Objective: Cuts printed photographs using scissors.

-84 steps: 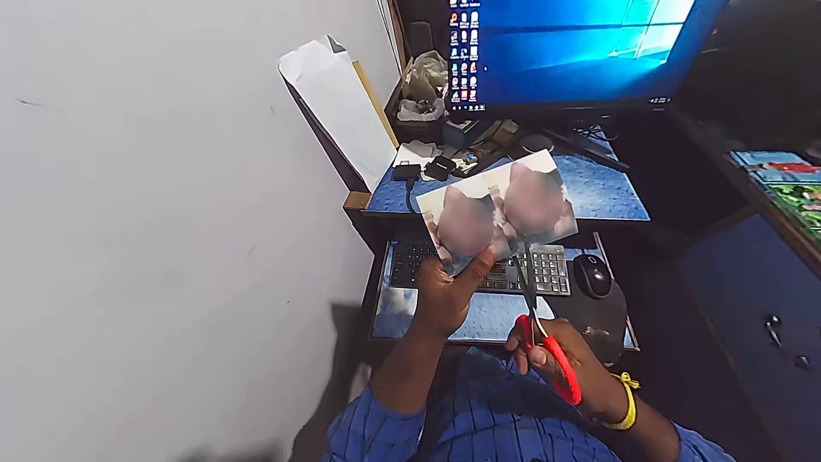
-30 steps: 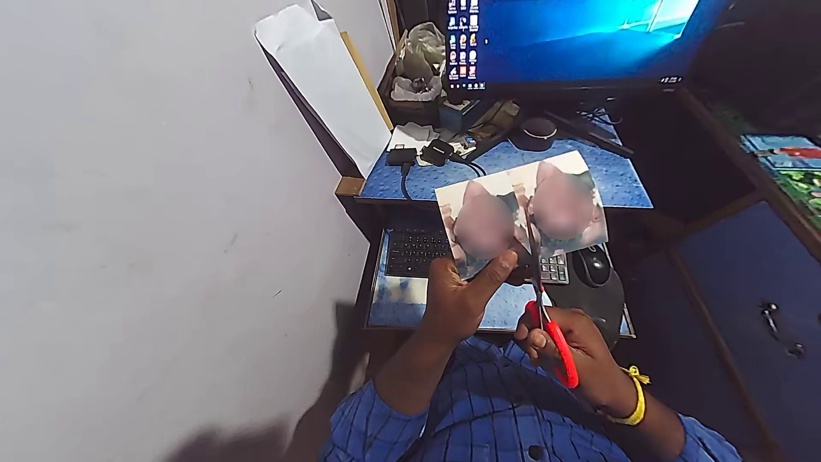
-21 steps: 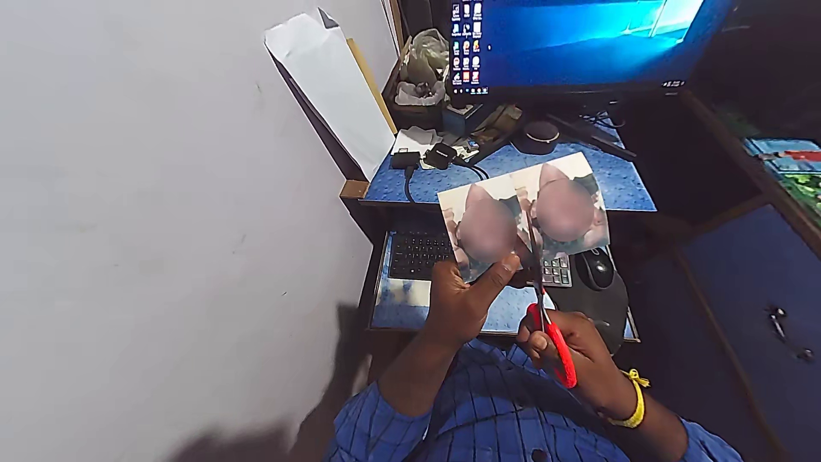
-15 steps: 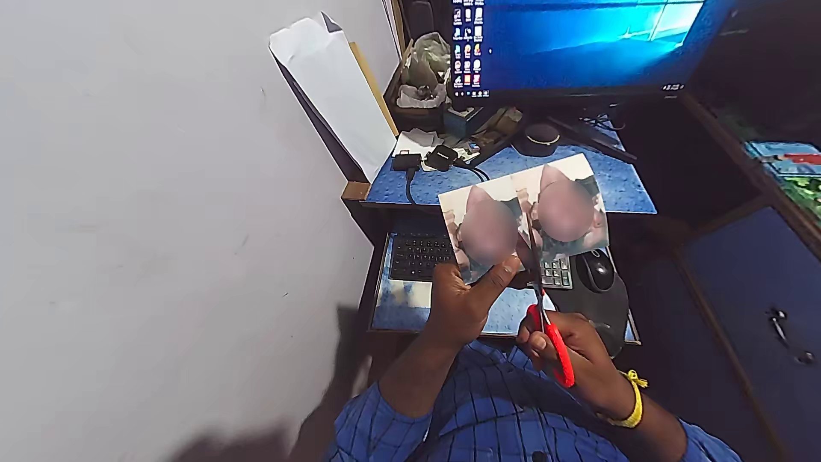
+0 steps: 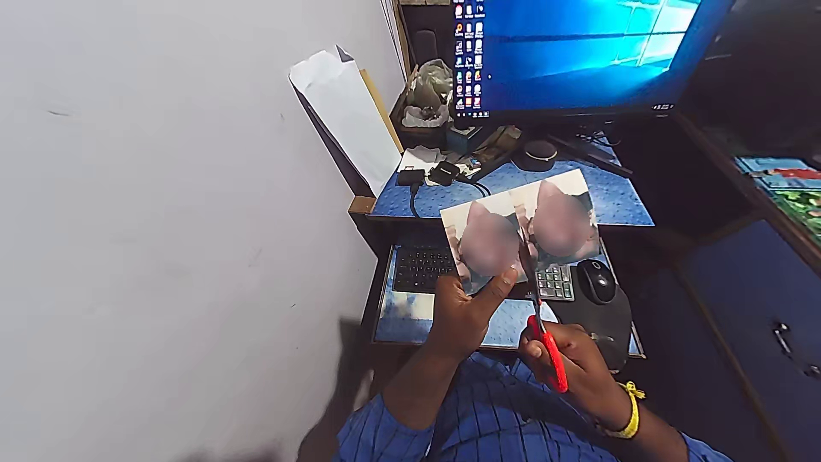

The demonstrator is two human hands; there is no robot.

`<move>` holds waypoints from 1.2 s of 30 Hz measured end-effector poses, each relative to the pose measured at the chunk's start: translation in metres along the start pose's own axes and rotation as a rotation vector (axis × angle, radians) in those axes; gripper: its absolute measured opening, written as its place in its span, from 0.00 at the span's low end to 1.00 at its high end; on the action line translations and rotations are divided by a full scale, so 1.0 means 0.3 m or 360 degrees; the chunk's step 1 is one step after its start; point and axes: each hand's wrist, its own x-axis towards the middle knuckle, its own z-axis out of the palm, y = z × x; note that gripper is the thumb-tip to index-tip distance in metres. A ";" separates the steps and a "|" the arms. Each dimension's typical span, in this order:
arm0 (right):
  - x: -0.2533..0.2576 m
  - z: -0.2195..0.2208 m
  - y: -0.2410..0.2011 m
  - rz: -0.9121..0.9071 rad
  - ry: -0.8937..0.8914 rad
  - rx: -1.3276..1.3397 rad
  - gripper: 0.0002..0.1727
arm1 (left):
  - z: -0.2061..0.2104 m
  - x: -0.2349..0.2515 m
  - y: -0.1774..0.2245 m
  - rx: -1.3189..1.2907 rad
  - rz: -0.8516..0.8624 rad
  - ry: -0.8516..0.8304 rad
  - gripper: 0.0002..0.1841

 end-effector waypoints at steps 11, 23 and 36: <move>0.006 -0.023 -0.008 0.0005 0.0108 0.0110 0.28 | 0.022 -0.067 -0.038 0.0176 -0.0063 -0.0153 0.11; 0.002 -0.019 -0.019 0.0017 0.0133 0.0041 0.28 | 0.023 -0.081 -0.044 0.0141 -0.0057 -0.0190 0.12; -0.002 -0.009 -0.005 0.0011 0.0152 0.0087 0.26 | 0.014 -0.080 -0.056 0.0159 -0.0043 -0.0157 0.12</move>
